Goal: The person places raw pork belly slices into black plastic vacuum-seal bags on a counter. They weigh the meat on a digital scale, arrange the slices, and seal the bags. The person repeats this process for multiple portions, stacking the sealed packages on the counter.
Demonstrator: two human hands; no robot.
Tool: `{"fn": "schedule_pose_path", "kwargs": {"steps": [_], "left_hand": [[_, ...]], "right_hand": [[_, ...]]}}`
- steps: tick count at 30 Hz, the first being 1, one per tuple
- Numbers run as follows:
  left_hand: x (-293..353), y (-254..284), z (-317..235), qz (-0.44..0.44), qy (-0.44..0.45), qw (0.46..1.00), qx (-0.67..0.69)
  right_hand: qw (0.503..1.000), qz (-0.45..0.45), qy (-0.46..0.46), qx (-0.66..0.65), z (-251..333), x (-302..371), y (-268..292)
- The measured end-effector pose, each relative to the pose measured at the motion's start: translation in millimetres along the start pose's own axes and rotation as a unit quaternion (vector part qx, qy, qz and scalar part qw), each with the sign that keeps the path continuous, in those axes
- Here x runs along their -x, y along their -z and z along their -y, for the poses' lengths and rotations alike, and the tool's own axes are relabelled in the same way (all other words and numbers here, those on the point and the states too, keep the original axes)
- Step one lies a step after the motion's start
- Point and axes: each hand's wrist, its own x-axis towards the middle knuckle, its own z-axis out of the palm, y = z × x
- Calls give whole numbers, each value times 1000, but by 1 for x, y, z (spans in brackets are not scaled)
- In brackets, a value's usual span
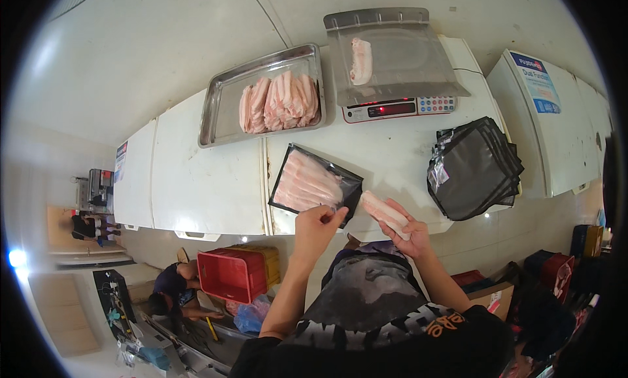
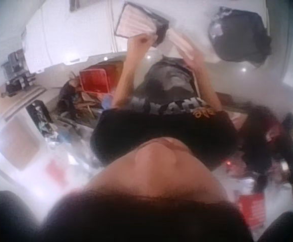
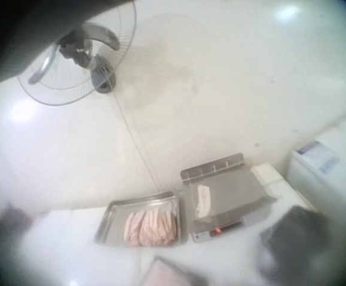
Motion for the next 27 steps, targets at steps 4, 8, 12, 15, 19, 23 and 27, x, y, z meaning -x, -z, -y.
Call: {"fn": "schedule_pose_path", "kwargs": {"steps": [4,8,12,15,19,23,27], "left_hand": [[-16,-13,15,0,-133,988,-76],[-34,-26,31,30,-188,982,22],[-35,-27,40,55,-197,976,69],[-33,-23,44,54,-214,973,68],[-35,-14,49,97,-229,964,91],[-41,2,66,175,-247,933,196],[-91,29,111,-79,-137,971,178]], "right_hand": [[998,-52,-29,-15,-22,-16,-4],[999,1,-7,50,-54,-64,-15],[997,18,-8,77,-78,-131,-12],[974,101,72,189,-84,-164,-6],[929,192,144,281,-83,-180,-6],[953,162,80,242,-80,-182,-23],[984,21,-26,177,-74,-176,-46]]}}
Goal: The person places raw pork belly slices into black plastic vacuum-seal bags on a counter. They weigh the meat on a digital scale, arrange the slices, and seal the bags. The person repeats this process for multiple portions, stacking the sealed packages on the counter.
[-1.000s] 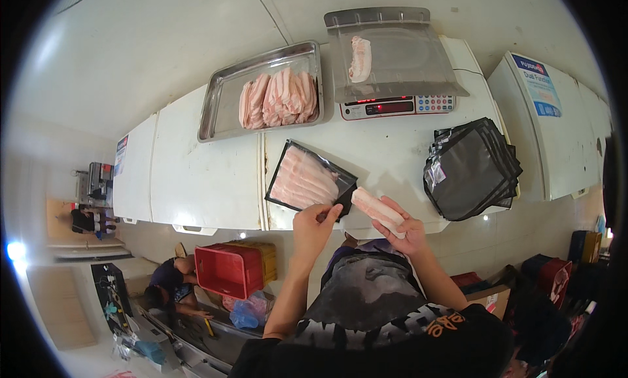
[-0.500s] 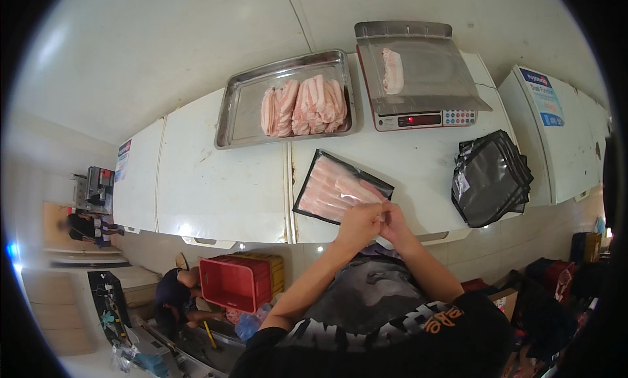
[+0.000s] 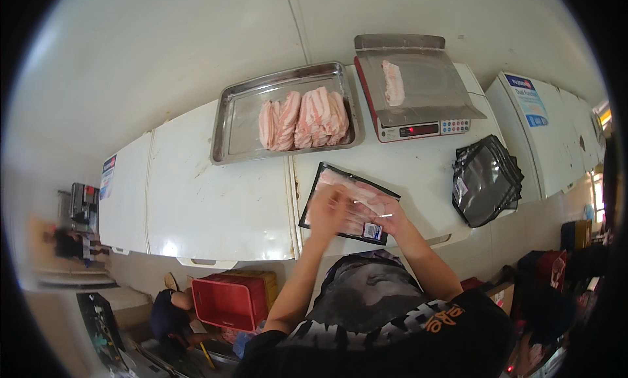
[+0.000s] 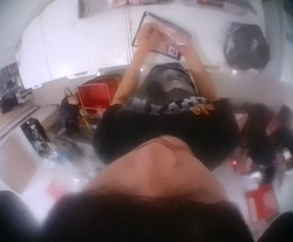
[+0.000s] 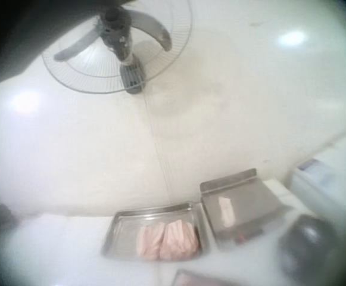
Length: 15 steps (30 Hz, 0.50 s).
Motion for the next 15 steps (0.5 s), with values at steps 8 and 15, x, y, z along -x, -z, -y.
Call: {"fn": "schedule_pose_path", "kwargs": {"steps": [8,15], "left_hand": [[-31,13,44,56,-7,995,-78],[-31,10,54,50,-17,997,-52]], "right_hand": [[994,-94,61,8,-1,7,-11],[651,-153,274,691,-16,54,6]]}}
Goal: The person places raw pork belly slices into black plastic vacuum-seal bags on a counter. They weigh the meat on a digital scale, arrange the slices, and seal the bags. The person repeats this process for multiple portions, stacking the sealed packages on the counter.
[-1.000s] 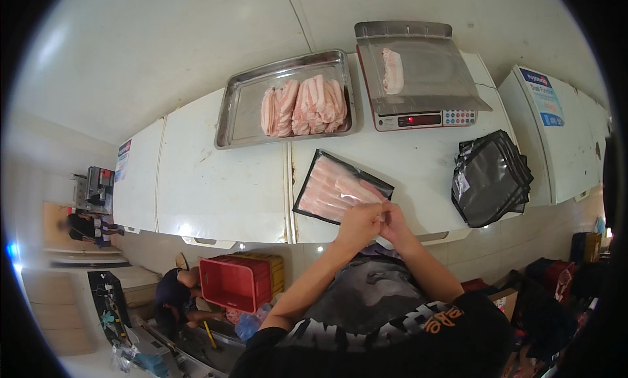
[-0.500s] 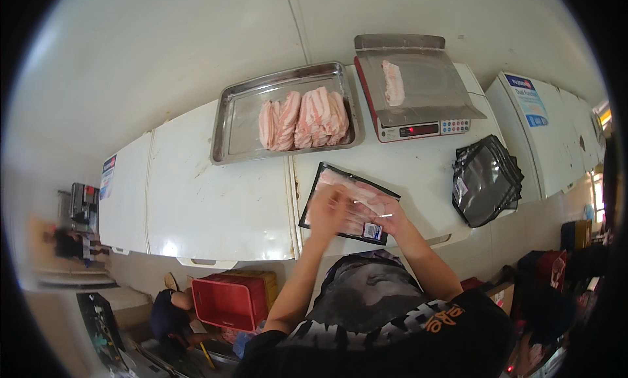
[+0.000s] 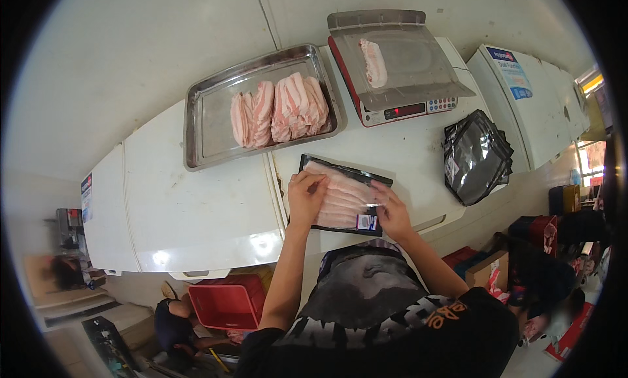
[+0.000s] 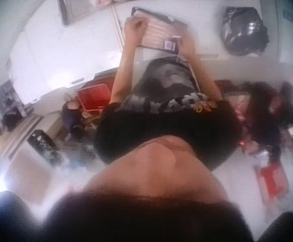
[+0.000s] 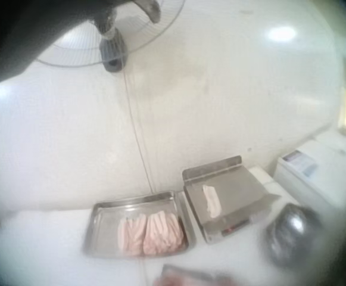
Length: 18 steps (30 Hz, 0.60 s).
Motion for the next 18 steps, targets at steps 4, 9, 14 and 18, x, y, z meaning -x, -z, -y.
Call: {"fn": "schedule_pose_path", "kwargs": {"steps": [4,9,14,18], "left_hand": [[4,0,6,16,22,999,26],[0,22,14,-62,195,933,296],[0,49,18,-114,179,949,234],[8,32,4,-61,86,981,165]], "right_hand": [[969,122,178,121,8,-10,1],[944,225,195,142,18,-63,-9],[935,244,212,143,24,-87,-32],[925,269,199,181,27,-91,-38]]}}
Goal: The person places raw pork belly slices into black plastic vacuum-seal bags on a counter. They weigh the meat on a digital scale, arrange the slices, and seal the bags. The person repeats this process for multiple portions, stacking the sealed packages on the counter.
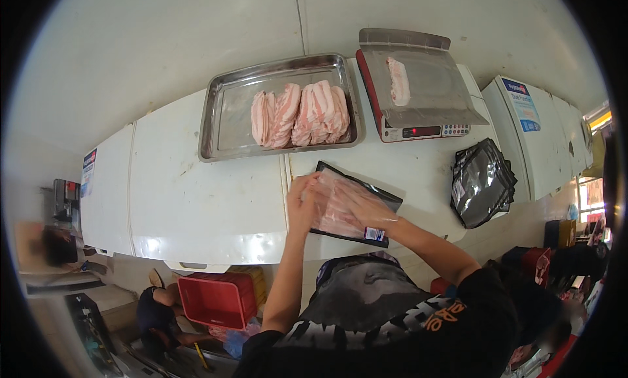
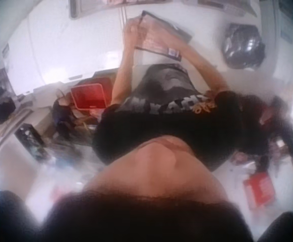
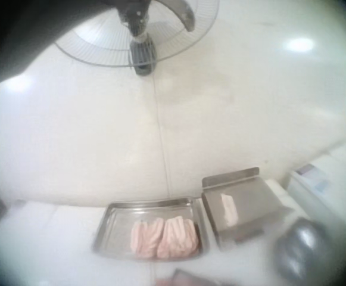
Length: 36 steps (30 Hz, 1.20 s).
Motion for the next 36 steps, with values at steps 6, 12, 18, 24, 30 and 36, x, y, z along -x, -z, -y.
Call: {"fn": "schedule_pose_path", "kwargs": {"steps": [6,12,18,24,30,36], "left_hand": [[14,-34,0,112,-75,980,-145],[18,-25,4,42,-6,999,-2],[36,29,-11,-93,37,995,-2],[88,87,2,-247,47,967,-32],[109,72,0,-231,23,972,23],[151,37,-20,-214,-16,976,30]], "right_hand": [[999,40,-10,-1,3,0,4],[999,47,19,9,-6,-3,-3],[993,-75,9,-88,-4,73,16],[926,-364,-43,89,-73,118,131],[937,-322,-135,7,-274,-43,238],[972,-138,-173,-82,-374,-140,257]]}}
